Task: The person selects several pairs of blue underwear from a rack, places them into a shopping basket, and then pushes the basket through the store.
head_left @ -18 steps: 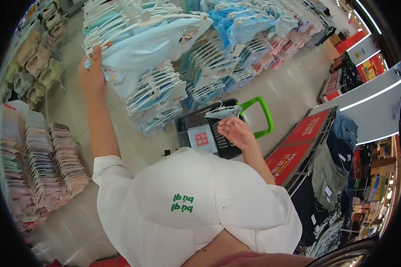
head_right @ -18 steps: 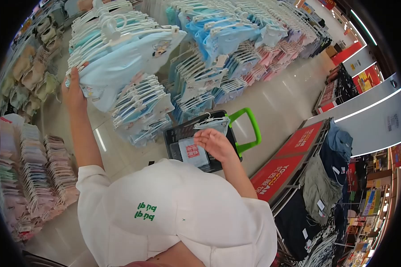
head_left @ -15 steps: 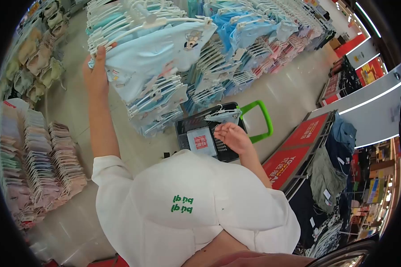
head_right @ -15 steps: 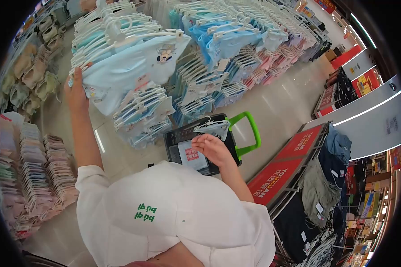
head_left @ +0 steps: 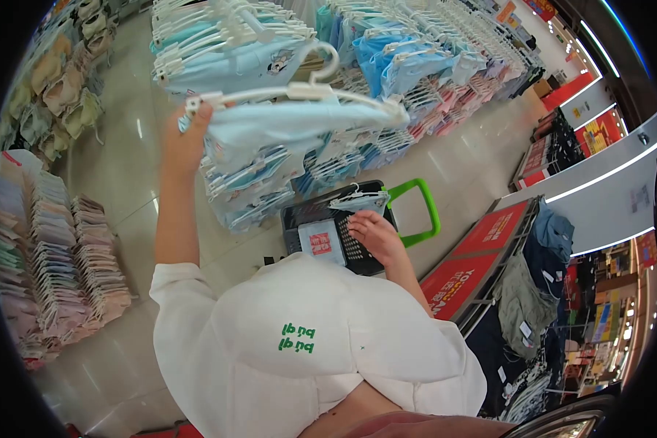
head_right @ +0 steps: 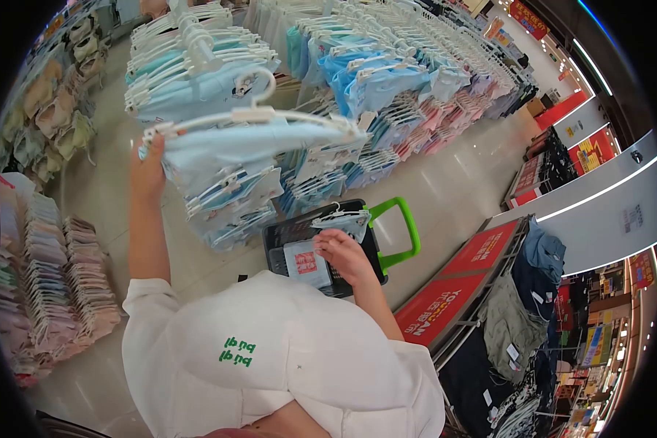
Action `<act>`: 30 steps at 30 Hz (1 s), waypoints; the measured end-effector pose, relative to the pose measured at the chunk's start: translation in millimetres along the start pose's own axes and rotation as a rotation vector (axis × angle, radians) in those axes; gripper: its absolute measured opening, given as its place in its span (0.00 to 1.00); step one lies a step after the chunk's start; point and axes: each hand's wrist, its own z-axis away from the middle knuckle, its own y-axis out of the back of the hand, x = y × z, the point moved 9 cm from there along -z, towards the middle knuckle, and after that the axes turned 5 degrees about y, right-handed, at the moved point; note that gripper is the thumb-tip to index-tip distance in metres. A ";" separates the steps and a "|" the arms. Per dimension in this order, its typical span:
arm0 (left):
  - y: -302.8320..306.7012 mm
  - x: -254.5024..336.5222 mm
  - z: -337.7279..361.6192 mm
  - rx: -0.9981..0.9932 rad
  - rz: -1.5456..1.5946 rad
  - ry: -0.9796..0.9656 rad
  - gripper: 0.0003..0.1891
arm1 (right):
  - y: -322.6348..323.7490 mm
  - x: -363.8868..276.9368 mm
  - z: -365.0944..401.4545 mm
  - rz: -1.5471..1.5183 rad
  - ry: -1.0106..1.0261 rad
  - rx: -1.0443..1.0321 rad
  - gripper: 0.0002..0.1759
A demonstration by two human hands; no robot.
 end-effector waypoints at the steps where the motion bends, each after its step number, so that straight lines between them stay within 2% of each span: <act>1: -10.4 -6.6 9.3 -0.055 0.030 0.032 0.16 | 2.7 -13.8 0.9 0.042 0.090 0.046 0.20; 3: -31.4 -20.0 26.9 -0.184 0.015 0.067 0.14 | 5.7 -48.6 7.4 -0.015 0.306 0.060 0.36; 5: -53.3 -39.6 44.9 -0.331 -0.006 0.120 0.13 | 19.6 -77.7 19.1 -0.062 0.532 0.058 0.42; 7: -71.9 -68.2 63.5 -0.433 -0.010 0.214 0.13 | 0.1 -101.5 25.6 -0.003 0.577 0.024 0.45; 9: -85.1 -99.0 81.6 -0.463 -0.032 0.266 0.14 | 14.0 -102.9 33.7 0.095 0.599 0.054 0.44; 11: -95.2 -143.3 101.9 -0.442 0.078 0.489 0.14 | 46.4 -81.2 47.2 -0.001 0.436 0.099 0.42; 13: -99.5 -168.4 114.5 -0.423 0.056 0.493 0.14 | 71.5 -74.0 60.4 0.012 0.441 0.175 0.39; 16: -99.8 -194.6 132.0 -0.415 -0.030 0.496 0.14 | 79.4 -61.3 67.4 0.108 0.331 0.285 0.36; 17: -102.5 -202.7 136.1 -0.427 -0.086 0.484 0.15 | 72.0 -55.5 66.3 0.065 0.296 0.264 0.34; 19: -106.2 -227.4 147.1 -0.524 -0.177 0.499 0.15 | 64.0 -43.0 62.4 0.244 0.218 0.227 0.31; 21: -105.7 -256.7 162.3 -0.515 -0.158 0.610 0.16 | 94.6 -19.8 66.8 0.576 0.074 0.382 0.27; 22: -104.8 -265.6 167.9 -0.514 -0.229 0.652 0.17 | 114.5 -5.9 71.3 0.614 -0.001 0.480 0.21; 25: -101.6 -299.0 182.6 -0.542 -0.317 0.608 0.18 | 147.7 21.5 76.9 0.539 -0.033 0.555 0.17; 26: -97.7 -311.6 186.4 -0.543 -0.316 0.612 0.18 | 156.8 27.9 75.4 0.550 -0.025 0.562 0.15; 28: -71.6 -345.3 198.8 -0.518 -0.559 0.676 0.20 | 176.5 39.1 73.0 0.612 -0.046 0.561 0.14; 30: -13.2 -414.7 231.5 -0.376 -0.614 0.830 0.22 | 196.8 49.3 63.0 0.677 -0.064 0.550 0.14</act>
